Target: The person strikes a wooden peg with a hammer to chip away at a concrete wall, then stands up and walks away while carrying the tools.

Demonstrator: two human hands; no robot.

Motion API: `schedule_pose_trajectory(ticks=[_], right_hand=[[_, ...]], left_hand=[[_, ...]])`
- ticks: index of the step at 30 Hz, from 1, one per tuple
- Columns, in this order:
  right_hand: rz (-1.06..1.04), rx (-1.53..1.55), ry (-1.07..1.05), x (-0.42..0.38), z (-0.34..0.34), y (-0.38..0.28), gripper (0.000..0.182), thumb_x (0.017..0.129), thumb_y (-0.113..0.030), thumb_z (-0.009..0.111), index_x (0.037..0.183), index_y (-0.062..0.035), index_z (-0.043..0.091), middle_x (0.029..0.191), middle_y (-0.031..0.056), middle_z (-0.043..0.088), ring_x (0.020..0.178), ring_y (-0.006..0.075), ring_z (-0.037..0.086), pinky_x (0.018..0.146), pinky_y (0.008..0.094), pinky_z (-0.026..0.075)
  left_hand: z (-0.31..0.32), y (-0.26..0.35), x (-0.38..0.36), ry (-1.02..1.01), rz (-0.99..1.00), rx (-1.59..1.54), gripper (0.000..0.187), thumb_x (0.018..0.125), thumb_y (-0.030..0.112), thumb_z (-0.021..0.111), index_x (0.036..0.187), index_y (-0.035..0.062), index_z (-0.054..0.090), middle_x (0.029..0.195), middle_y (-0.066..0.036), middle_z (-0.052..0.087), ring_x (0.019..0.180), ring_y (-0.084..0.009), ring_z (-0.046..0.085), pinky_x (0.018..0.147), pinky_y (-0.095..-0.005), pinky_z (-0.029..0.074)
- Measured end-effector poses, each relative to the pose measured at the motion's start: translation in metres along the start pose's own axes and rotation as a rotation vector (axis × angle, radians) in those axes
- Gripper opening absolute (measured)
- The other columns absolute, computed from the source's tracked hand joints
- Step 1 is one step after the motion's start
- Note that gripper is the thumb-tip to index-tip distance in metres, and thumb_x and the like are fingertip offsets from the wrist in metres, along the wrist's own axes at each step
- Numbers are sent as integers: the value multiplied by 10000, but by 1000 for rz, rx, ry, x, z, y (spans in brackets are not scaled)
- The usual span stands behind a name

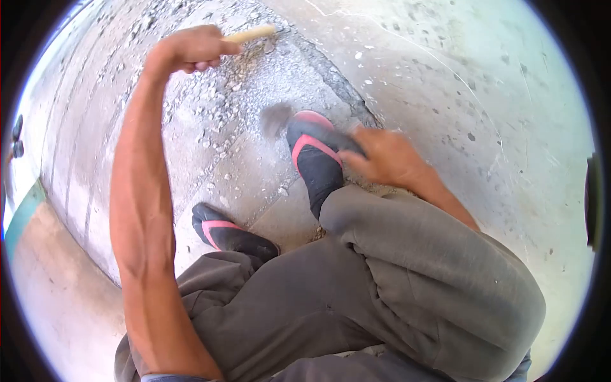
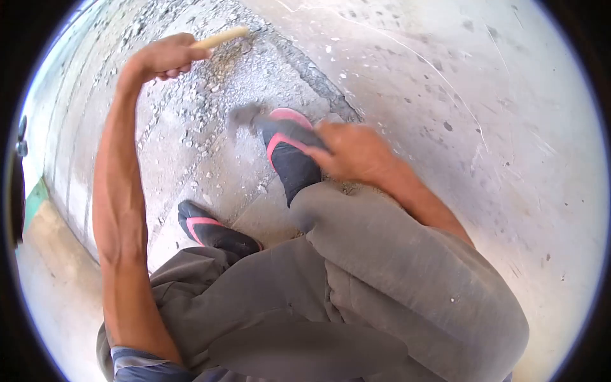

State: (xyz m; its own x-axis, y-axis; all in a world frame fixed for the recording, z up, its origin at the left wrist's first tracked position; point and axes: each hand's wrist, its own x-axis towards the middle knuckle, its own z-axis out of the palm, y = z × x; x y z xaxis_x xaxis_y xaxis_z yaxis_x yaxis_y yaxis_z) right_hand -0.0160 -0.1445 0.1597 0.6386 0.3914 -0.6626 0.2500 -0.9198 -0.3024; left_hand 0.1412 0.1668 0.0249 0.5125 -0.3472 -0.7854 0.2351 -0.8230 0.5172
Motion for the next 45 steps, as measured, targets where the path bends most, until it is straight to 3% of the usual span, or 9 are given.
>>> schedule_pose_trajectory(ticks=[3, 8, 14, 16, 21, 24, 29, 35, 45], right_hand=[[-242, -40, -10, 15, 42, -7, 352, 886, -352, 620, 1067, -54, 576, 943, 166, 640, 848, 354, 654, 719, 447, 526], [-453, -72, 11, 30, 74, -13, 335, 848, -292, 674, 1071, -61, 575, 977, 125, 583, 856, 311, 640, 719, 393, 532], [-30, -138, 509, 40, 36, -1, 366, 859, -297, 667, 1091, -23, 596, 972, 149, 541, 923, 323, 626, 683, 418, 559], [49, -229, 457, 44, 40, 13, 365, 873, -288, 648, 1114, -21, 588, 967, 168, 547, 873, 345, 640, 658, 426, 565], [280, -253, 301, 58, 62, 51, 324, 903, -256, 602, 1100, -2, 563, 950, 219, 574, 782, 400, 667, 643, 470, 569], [343, -236, 285, 64, 72, 68, 269, 916, -211, 569, 1059, 15, 550, 937, 246, 601, 793, 421, 675, 664, 489, 566], [453, -163, 241, 70, 78, 75, 213, 912, -147, 521, 1032, 27, 543, 926, 287, 631, 824, 457, 666, 732, 514, 551], [465, -128, 247, 65, 82, 74, 210, 901, -142, 490, 1026, 15, 551, 929, 280, 645, 832, 451, 665, 757, 530, 540], [437, -76, 229, 55, 87, 79, 194, 890, -134, 508, 991, 23, 560, 860, 288, 644, 803, 492, 643, 731, 569, 516]], left_hand=[[-8, 9, -18, 167, 117, -96, 388, 911, 419, 629, 1063, 65, 589, 575, 70, 450, 403, -17, 364, 329, -193, 274], [3, 28, 9, -151, 230, 7, 539, 866, 543, 647, 1095, 56, 673, 556, 86, 420, 425, -33, 389, 346, -208, 300], [48, 54, 37, -402, 298, -22, 478, 806, 518, 729, 928, 56, 718, 515, 51, 486, 387, -41, 405, 319, -205, 290], [63, 57, 49, -495, 310, -148, 444, 801, 488, 748, 889, 54, 717, 514, 42, 509, 379, -40, 411, 313, -200, 285], [94, 68, 74, -378, 389, -485, 347, 836, 353, 753, 842, 16, 673, 590, -6, 581, 430, -51, 486, 352, -180, 339], [112, 79, 87, 36, 420, -808, 359, 848, 263, 755, 1007, -27, 617, 722, -52, 626, 584, -58, 590, 473, -193, 476], [134, 76, 115, 311, 471, -513, 384, 752, 186, 785, 966, -77, 606, 787, -184, 689, 744, -291, 690, 780, -390, 528], [139, 87, 95, 611, 448, 23, 322, 786, 204, 739, 1054, 34, 683, 976, -171, 698, 948, -359, 665, 836, -445, 532], [154, 89, 110, 543, 379, -3, 249, 789, 175, 693, 992, 58, 607, 895, -176, 677, 887, -381, 656, 790, -470, 519]])
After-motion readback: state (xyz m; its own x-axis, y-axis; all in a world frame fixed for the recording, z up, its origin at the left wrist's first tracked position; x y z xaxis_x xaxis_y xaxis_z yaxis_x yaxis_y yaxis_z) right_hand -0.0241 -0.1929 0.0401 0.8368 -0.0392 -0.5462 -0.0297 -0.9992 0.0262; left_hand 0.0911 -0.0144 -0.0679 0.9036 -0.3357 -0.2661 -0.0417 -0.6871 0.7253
